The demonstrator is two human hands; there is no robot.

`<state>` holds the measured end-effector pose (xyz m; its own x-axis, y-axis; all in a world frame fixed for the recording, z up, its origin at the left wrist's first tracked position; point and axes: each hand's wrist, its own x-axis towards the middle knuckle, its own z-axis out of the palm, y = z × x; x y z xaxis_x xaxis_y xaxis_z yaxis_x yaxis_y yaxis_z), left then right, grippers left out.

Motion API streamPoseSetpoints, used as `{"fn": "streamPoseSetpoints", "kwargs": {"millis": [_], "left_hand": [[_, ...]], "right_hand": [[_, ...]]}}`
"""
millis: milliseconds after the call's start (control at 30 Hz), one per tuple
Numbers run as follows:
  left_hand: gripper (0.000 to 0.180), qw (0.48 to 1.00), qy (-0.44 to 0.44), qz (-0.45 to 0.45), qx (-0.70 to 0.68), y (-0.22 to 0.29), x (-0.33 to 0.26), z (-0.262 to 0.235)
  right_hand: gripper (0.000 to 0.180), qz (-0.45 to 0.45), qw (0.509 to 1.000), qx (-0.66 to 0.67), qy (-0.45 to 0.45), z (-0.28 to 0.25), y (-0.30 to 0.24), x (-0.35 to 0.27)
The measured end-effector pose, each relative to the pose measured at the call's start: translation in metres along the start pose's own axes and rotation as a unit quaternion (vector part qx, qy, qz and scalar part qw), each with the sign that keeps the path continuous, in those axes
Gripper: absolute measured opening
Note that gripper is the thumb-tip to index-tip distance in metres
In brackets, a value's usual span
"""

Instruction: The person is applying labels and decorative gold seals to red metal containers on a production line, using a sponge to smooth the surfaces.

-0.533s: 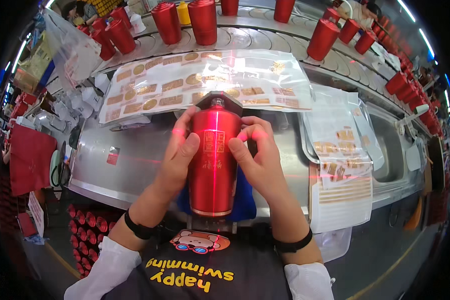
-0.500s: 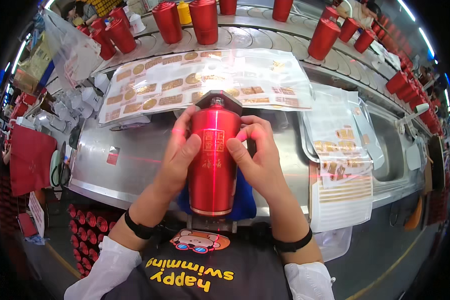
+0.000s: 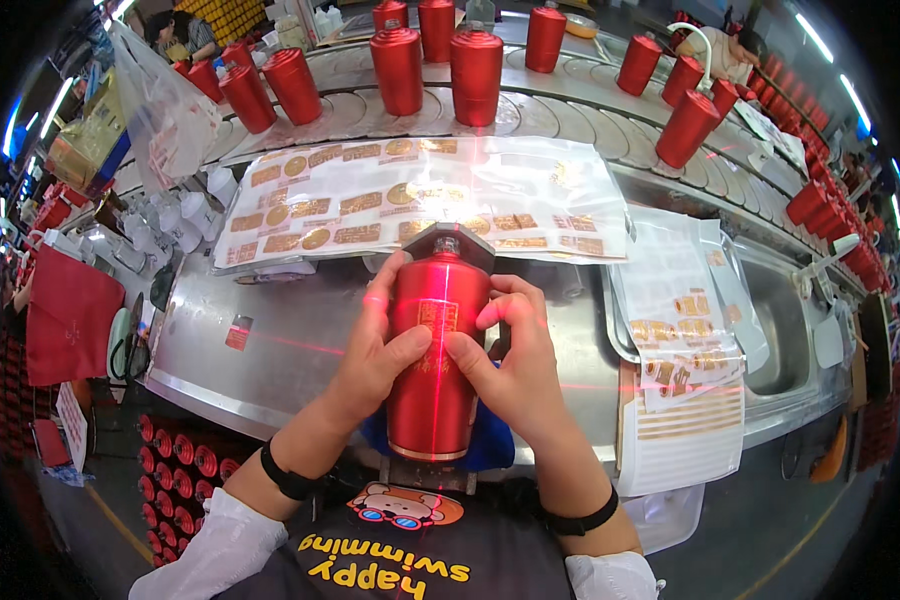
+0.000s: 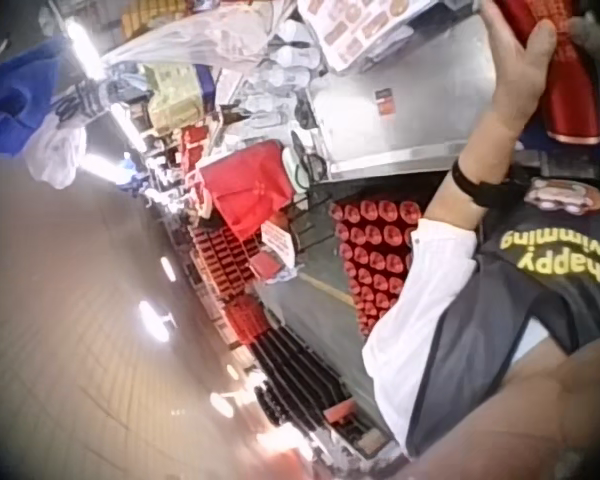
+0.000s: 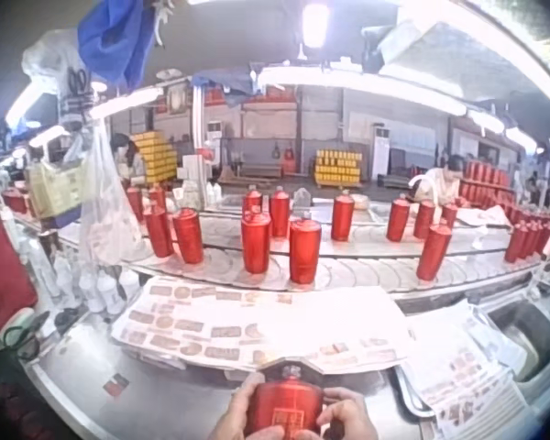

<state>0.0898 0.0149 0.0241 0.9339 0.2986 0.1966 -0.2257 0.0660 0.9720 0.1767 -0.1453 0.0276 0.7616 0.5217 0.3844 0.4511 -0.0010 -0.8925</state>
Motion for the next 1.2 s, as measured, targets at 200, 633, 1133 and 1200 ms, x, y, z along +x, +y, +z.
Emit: {"fn": "streamPoseSetpoints", "kwargs": {"millis": [200, 633, 1133, 1200], "left_hand": [[0.086, 1.0, -0.009, 0.007, 0.003, -0.003, 0.0, -0.004], [0.086, 0.998, 0.011, 0.003, 0.063, -0.006, 0.006, -0.003], [0.07, 0.993, 0.024, -0.031, -0.11, 0.008, 0.004, 0.001], [0.069, 0.999, 0.021, 0.001, -0.048, -0.004, 0.005, -0.002]], "right_hand": [[0.039, -0.019, 0.999, -0.026, 0.001, 0.0, 0.0, 0.001], [0.039, -0.012, 1.0, -0.021, 0.007, 0.004, 0.0, 0.003], [0.036, -0.01, 1.0, -0.003, 0.006, 0.003, 0.0, 0.001], [0.036, -0.011, 1.0, 0.004, 0.009, 0.003, 0.002, 0.002]]}}
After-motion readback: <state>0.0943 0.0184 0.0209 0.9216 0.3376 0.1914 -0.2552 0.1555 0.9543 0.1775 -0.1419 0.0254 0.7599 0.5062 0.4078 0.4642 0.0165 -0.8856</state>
